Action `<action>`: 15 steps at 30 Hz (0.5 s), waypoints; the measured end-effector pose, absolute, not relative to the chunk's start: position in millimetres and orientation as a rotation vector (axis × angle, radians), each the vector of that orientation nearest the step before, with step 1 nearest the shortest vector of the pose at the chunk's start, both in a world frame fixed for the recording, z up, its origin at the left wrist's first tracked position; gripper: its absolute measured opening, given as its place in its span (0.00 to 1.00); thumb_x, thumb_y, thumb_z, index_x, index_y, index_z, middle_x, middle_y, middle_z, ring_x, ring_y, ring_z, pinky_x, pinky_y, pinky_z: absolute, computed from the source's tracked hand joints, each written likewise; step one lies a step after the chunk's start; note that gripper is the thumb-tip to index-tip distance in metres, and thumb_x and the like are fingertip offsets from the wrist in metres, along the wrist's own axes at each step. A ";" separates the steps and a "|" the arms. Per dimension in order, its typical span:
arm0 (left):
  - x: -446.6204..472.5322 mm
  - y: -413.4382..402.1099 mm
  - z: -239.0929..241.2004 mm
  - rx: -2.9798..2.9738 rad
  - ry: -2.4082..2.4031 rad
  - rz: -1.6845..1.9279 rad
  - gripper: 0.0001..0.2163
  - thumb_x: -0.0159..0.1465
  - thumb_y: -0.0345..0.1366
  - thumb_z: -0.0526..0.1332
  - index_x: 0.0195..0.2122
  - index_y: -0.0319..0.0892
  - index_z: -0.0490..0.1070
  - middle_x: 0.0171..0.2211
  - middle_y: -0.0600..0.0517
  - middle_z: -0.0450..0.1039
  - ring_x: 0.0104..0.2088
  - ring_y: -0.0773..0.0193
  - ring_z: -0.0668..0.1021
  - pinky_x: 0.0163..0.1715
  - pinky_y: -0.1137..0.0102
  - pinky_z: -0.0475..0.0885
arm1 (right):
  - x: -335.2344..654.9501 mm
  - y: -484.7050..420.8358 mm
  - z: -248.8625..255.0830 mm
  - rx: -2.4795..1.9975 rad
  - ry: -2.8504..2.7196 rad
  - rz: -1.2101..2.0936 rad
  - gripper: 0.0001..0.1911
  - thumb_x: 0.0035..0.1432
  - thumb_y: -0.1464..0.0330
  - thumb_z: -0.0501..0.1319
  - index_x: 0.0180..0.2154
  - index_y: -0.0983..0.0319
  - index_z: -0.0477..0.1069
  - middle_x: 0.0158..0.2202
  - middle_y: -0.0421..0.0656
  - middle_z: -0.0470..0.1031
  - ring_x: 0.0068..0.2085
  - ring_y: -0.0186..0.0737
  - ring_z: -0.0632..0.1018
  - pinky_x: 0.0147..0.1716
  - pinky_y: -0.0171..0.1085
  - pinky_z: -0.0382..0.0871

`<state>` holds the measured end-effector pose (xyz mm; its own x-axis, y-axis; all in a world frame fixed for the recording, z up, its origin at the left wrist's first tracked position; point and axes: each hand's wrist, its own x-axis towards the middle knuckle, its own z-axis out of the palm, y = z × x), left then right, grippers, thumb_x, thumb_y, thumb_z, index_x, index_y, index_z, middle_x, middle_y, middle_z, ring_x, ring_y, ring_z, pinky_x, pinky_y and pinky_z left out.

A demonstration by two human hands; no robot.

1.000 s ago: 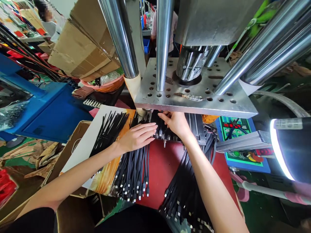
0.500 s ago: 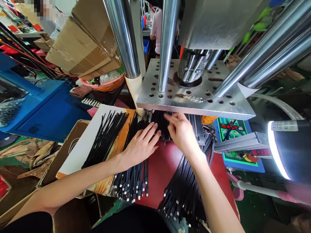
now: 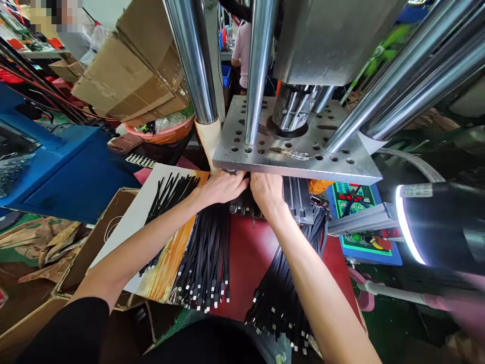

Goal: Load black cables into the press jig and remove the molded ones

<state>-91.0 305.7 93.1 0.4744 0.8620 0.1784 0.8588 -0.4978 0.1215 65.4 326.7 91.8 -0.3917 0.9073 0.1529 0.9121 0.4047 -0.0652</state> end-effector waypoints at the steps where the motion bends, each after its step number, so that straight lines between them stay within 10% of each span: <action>1: -90.4 315.0 92.1 2.681 1.561 0.392 0.17 0.80 0.36 0.53 0.55 0.32 0.79 0.53 0.32 0.84 0.57 0.43 0.84 0.64 0.49 0.74 | 62.7 333.9 93.1 -1.612 -2.479 -0.039 0.27 0.70 0.79 0.47 0.61 0.70 0.78 0.47 0.63 0.84 0.49 0.60 0.83 0.50 0.52 0.77; 7: -99.0 288.1 84.8 2.563 1.701 0.532 0.13 0.78 0.29 0.53 0.56 0.36 0.77 0.58 0.37 0.82 0.60 0.49 0.82 0.61 0.57 0.76 | 91.4 286.0 98.9 -1.443 -2.414 0.022 0.28 0.67 0.78 0.49 0.65 0.69 0.72 0.51 0.60 0.81 0.53 0.57 0.82 0.55 0.52 0.77; 10: -113.0 208.8 74.6 2.308 1.968 0.463 0.12 0.80 0.37 0.56 0.54 0.37 0.76 0.52 0.39 0.83 0.51 0.51 0.86 0.52 0.61 0.80 | 138.1 187.3 75.2 -1.533 -2.093 0.045 0.20 0.77 0.61 0.51 0.59 0.62 0.74 0.47 0.53 0.80 0.43 0.53 0.82 0.42 0.47 0.78; 15: -119.0 117.9 61.8 1.882 2.042 -0.069 0.10 0.77 0.38 0.61 0.42 0.38 0.79 0.42 0.39 0.84 0.41 0.49 0.87 0.40 0.62 0.77 | 186.7 71.3 15.4 -2.002 -2.064 0.076 0.44 0.75 0.37 0.37 0.45 0.65 0.75 0.37 0.59 0.75 0.40 0.63 0.78 0.37 0.54 0.73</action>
